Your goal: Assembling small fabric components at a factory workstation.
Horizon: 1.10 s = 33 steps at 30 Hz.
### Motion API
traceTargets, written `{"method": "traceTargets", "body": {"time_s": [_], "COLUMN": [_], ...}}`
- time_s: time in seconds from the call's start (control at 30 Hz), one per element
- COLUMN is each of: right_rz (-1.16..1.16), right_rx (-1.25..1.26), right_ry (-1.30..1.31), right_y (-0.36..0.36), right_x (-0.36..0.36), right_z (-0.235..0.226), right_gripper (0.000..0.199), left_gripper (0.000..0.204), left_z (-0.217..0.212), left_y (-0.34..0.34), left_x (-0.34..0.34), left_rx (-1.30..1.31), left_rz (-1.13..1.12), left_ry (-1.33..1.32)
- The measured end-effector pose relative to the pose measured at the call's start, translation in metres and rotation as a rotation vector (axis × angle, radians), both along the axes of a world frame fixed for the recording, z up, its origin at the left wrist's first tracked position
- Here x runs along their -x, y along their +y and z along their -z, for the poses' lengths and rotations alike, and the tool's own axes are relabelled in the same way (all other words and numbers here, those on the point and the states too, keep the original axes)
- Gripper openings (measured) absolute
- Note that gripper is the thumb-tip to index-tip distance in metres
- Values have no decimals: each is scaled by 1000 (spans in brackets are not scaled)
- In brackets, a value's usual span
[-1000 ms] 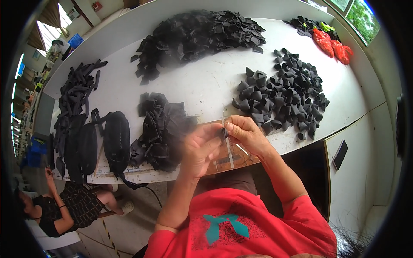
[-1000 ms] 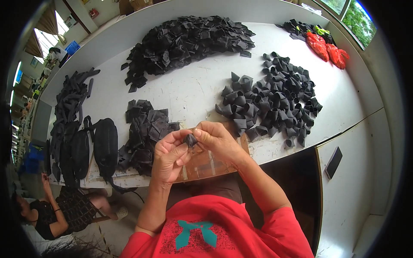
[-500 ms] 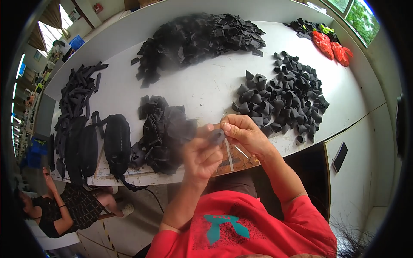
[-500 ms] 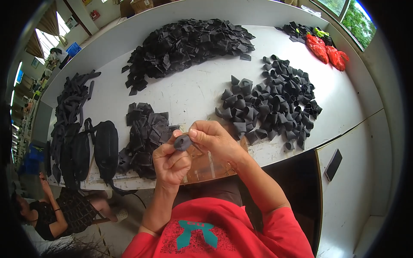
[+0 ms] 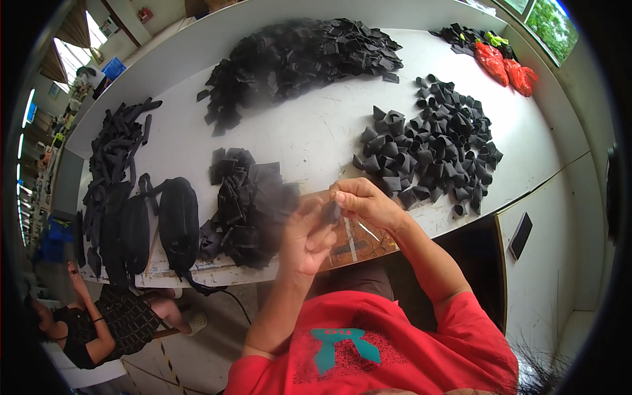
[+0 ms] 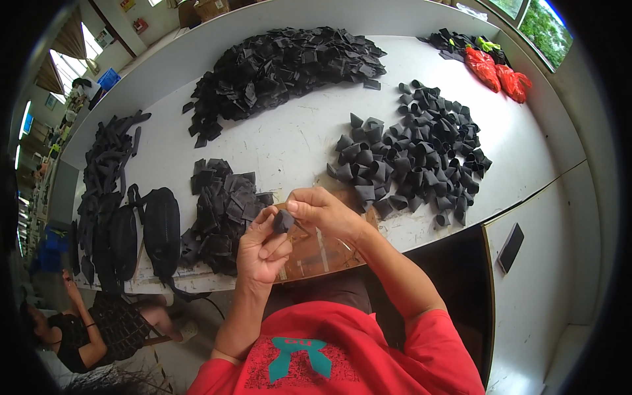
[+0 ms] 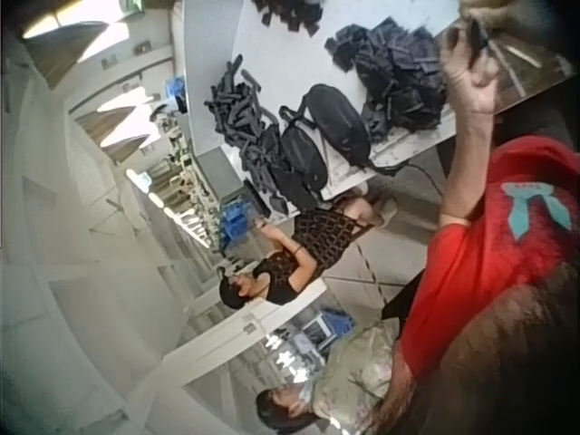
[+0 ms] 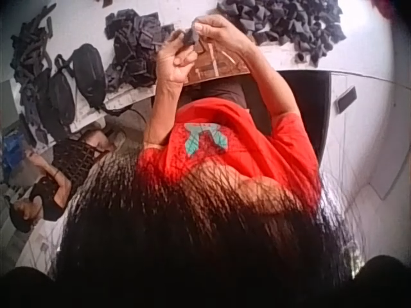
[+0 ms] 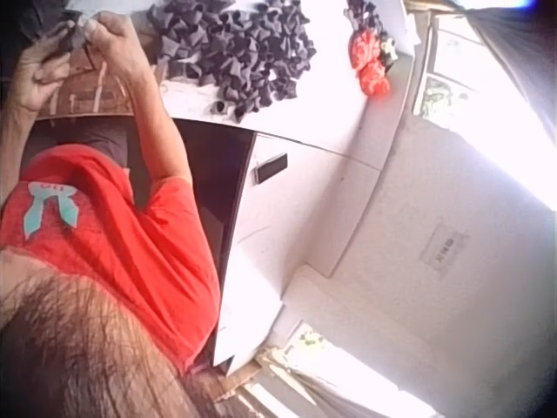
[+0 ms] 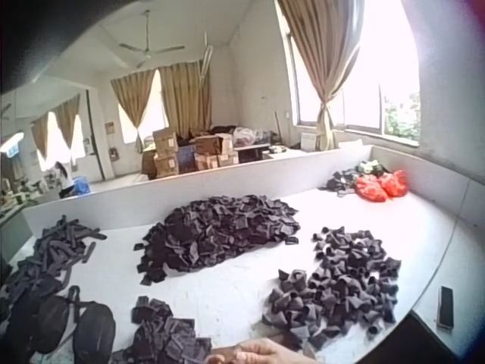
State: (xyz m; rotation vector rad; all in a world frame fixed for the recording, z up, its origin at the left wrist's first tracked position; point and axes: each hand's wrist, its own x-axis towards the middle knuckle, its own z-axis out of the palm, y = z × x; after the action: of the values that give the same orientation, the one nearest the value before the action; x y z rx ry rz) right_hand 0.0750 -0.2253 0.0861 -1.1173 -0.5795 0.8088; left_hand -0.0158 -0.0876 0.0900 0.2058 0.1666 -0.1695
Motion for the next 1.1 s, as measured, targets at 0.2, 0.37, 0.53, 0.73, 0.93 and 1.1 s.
{"method": "traceTargets", "body": {"time_s": [0.2, 0.37, 0.53, 0.73, 0.93, 1.1], "right_rz": [64, 538, 655, 674, 760, 688], "right_rx": [158, 213, 308, 298, 224, 278], "right_ry": [-100, -760, -1145, -1313, -1280, -1125], "right_y": [-5, -10, -2, 2, 3, 0], "right_x": [3, 16, 34, 27, 29, 32], "right_z": [-10, -17, -40, -38, -16, -25], "right_gripper": [32, 23, 29, 24, 24, 22], "left_gripper": [27, 20, 10, 7, 10, 23], "left_z": [-16, -25, -20, -15, -2, -28], "left_y": [-21, -1, -6, -7, -1, 8], "left_x": [-1, -11, -6, -3, -2, -5], "left_rx": [-1301, -1575, -1074, -660, -905, -1109], "left_rz": [-633, -412, -481, -539, -508, -265], "left_ry": [-137, -571, -254, -171, -269, -233]}}
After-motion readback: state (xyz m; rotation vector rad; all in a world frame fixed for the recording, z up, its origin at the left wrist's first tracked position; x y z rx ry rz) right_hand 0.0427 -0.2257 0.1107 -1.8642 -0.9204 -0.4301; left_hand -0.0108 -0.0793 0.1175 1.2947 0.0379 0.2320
